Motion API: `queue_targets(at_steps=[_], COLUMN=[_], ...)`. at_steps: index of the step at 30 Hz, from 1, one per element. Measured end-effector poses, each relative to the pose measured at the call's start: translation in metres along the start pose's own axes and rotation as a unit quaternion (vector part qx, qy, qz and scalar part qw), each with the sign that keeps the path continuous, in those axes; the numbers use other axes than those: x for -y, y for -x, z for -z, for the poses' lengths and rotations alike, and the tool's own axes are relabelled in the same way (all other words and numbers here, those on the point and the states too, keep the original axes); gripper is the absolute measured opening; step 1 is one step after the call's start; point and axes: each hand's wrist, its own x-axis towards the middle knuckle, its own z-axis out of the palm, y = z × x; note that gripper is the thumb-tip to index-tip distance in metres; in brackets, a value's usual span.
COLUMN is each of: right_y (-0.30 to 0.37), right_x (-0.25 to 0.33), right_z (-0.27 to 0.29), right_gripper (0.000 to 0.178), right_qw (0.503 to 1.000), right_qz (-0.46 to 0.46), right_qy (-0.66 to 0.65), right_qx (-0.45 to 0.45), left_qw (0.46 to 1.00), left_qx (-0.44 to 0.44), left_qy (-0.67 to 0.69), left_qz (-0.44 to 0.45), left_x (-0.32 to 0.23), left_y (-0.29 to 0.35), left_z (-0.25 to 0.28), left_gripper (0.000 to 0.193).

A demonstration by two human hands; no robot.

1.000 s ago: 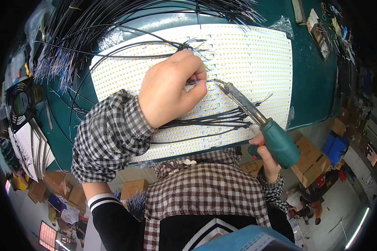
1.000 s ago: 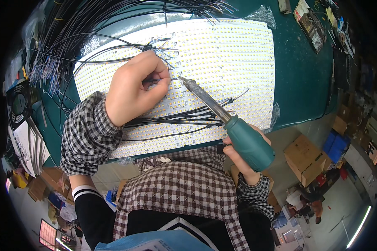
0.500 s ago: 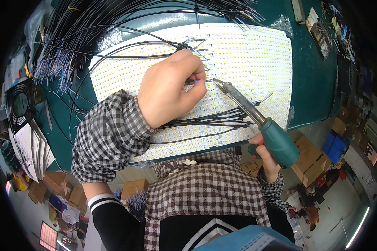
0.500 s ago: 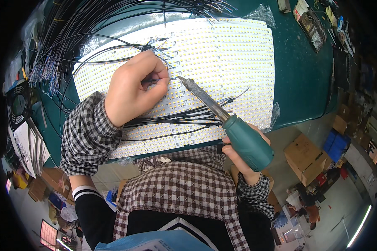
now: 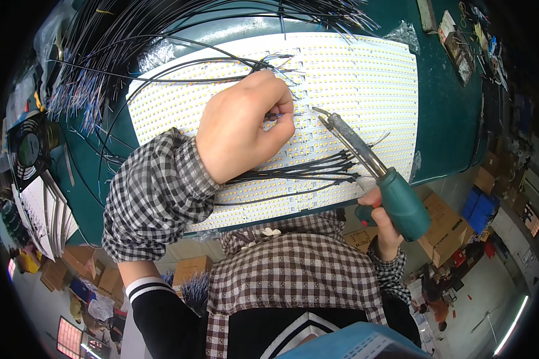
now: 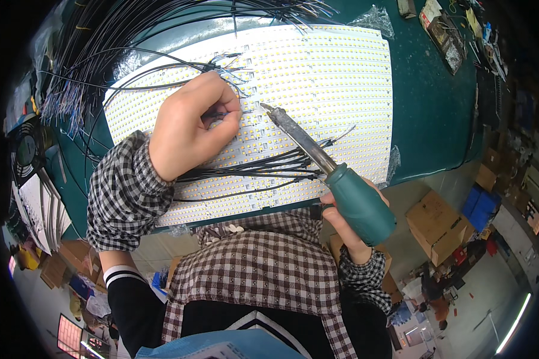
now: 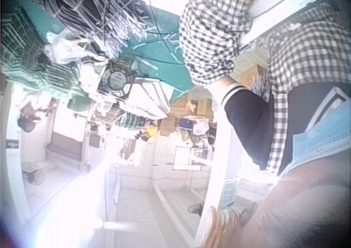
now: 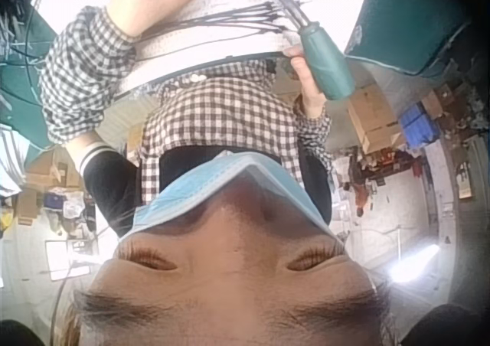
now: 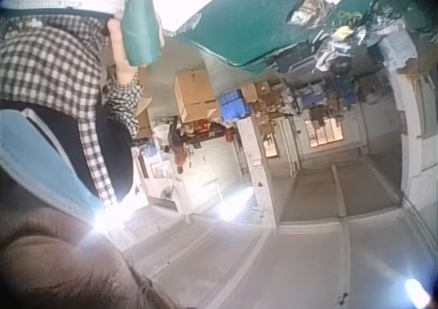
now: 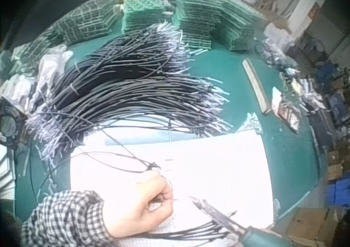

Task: The person uses a soldering iron to attach wires to a large LED panel. They repeatedly heat the connection points and apply solder to secure the wires to the board.

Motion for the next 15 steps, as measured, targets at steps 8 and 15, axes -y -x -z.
queue_targets(at_steps=[8,15], right_y=[0.0,-0.007], right_x=[0.011,0.011], right_z=[-0.004,-0.007], right_gripper=[0.042,0.044], right_qw=[0.999,0.989], right_qz=[-0.024,0.028], right_qy=[-0.017,-0.092], right_qx=[-0.021,-0.111], left_qw=[0.999,0.983], left_qx=[-0.001,0.157], left_qy=[-0.053,-0.088], left_qz=[-0.012,-0.042], left_x=[-0.003,-0.044], left_y=[0.004,0.047], left_z=[0.003,0.012], left_gripper=[0.015,0.023])
